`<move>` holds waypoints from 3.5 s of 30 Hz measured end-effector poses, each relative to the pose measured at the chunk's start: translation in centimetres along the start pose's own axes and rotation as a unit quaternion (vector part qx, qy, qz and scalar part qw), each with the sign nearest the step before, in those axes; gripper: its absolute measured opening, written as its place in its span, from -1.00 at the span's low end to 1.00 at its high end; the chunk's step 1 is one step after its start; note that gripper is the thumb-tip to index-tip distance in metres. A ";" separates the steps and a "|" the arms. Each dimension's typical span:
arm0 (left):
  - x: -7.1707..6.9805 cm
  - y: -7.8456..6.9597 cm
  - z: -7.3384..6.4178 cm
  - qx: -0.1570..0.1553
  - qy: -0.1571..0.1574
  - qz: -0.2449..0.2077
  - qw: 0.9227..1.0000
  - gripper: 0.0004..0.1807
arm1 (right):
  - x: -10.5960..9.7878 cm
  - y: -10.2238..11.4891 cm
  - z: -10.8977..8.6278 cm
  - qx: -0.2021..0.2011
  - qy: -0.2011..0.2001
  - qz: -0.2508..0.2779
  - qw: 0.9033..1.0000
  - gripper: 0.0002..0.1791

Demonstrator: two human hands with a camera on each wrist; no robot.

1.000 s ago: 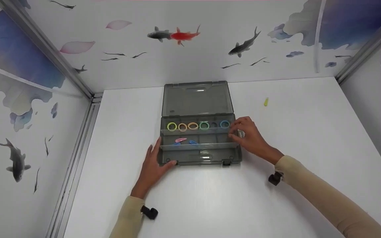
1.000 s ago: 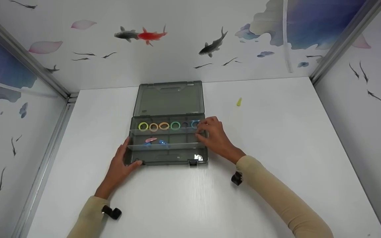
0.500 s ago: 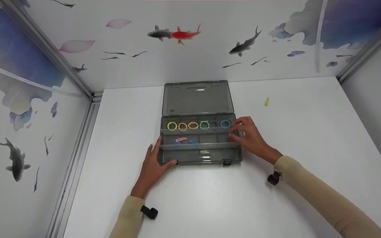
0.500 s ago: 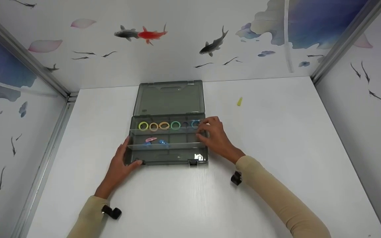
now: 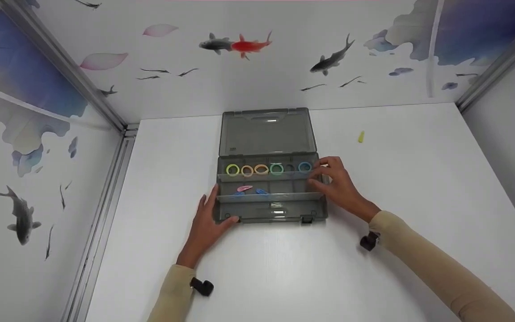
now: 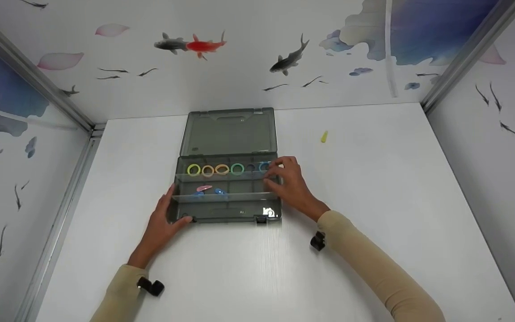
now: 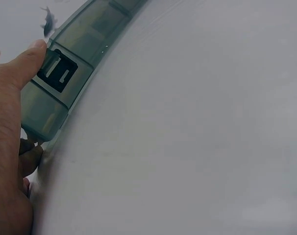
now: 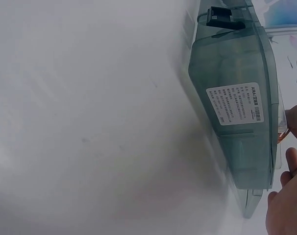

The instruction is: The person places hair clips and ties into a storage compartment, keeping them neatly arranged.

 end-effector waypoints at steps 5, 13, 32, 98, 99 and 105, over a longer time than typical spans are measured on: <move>0.0 -0.3 -0.1 0.008 -0.002 0.001 1.000 0.25 | 0.4 -0.3 -0.2 -0.001 0.009 0.009 1.000 -0.85; -0.1 -0.2 0.1 0.004 0.002 -0.001 1.000 0.24 | 0.2 -0.7 -0.4 0.004 0.004 0.013 1.000 -0.96; -0.1 -0.1 0.1 -0.005 0.004 0.001 1.000 0.24 | -2.8 -3.5 -1.1 0.038 -0.050 0.006 0.998 -0.86; -0.2 -0.3 0.0 0.010 0.001 0.005 1.000 0.23 | -13.8 -17.9 1.7 0.280 -0.022 -0.093 0.955 -0.30; -0.1 -0.3 0.0 0.008 0.003 0.003 1.000 0.23 | -13.8 -18.0 1.7 0.280 -0.017 -0.098 0.955 -0.30; -0.2 0.0 -0.1 0.001 0.003 -0.004 1.000 0.23 | -13.7 -18.4 2.4 0.287 0.033 -0.121 0.950 -0.24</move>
Point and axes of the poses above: each hand's wrist, its own z-axis towards the middle knuckle, its own x-axis out of the palm, y = z × x, the point moved 9 cm from there along z, towards the middle knuckle, and after that the axes turned 2 degrees about -z, right-handed, at the moved point
